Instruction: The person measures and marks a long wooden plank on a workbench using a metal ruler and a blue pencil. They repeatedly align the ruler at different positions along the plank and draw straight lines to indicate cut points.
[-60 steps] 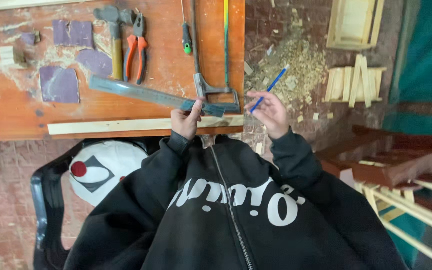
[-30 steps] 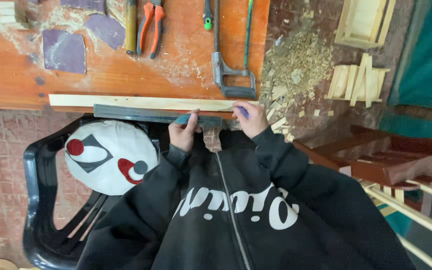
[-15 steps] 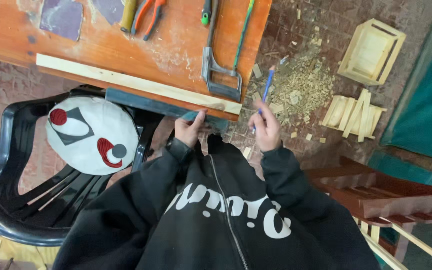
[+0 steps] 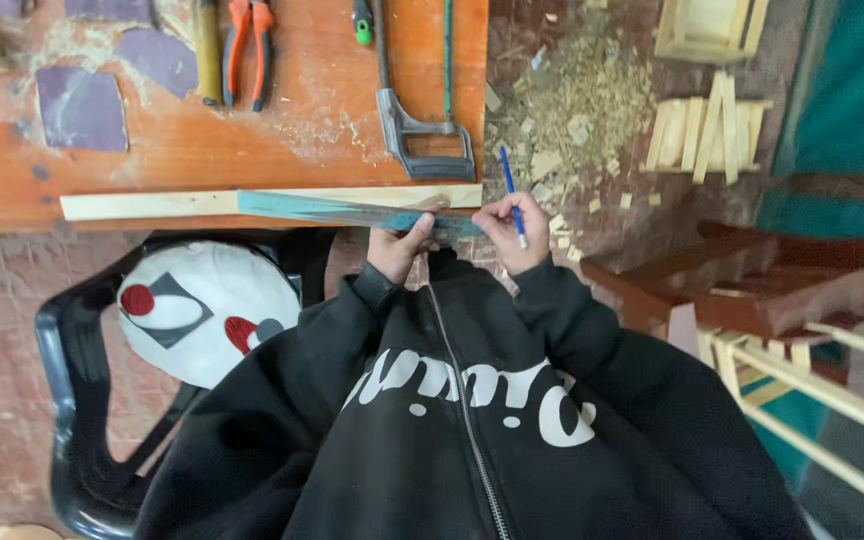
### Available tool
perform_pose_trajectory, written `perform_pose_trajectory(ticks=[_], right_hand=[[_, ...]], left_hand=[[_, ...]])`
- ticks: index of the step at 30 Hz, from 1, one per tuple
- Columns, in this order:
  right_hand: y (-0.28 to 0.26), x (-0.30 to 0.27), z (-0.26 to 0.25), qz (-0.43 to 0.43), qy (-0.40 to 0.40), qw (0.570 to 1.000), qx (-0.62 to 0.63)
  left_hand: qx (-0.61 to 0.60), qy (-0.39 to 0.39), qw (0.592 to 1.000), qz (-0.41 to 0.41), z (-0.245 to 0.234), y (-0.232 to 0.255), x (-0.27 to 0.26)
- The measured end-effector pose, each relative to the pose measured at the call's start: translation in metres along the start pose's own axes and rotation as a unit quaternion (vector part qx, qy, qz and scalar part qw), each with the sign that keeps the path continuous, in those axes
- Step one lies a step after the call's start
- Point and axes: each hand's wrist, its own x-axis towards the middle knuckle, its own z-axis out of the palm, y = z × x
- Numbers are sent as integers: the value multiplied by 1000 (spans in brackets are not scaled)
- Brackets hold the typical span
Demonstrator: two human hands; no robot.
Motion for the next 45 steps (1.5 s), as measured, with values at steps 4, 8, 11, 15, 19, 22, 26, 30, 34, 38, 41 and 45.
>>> perform_pose_trajectory(ticks=[4,8,11,15,19,22,26,30,34,38,41,45], right_hand=[[14,3,5,12,54,998,-27],[32,0,-17,2,119,991,-54],[50,4,-42,-25,144,986,-86],[87,24,-77,44,107,993,12],[74,43,-59,70,46,995,49],[63,48,-50,86,22,994,69],[60,36,-40,112,-18,992,57],[93,27,-35,136,-37,982,125],[94,29,-35,144,-52,982,108],[79,35,-40,133,-54,987,68],[78,34,-44,120,-48,990,55],[62,30,-49,130,-69,987,59]], left_hand=[[-13,23,1000,-11,-48,-34,23],[-6,123,992,-15,-76,-25,39],[-31,155,987,-8,-114,-36,58],[-46,209,975,59,-100,-6,54],[-55,235,968,75,-77,3,42],[27,273,955,109,-82,-6,45],[232,352,864,274,-106,-18,34],[579,304,636,411,-69,14,11],[614,178,552,535,-24,-2,18],[700,-25,545,461,-11,-34,24],[708,-37,508,489,-5,-27,24],[703,-16,492,514,-5,-23,27]])
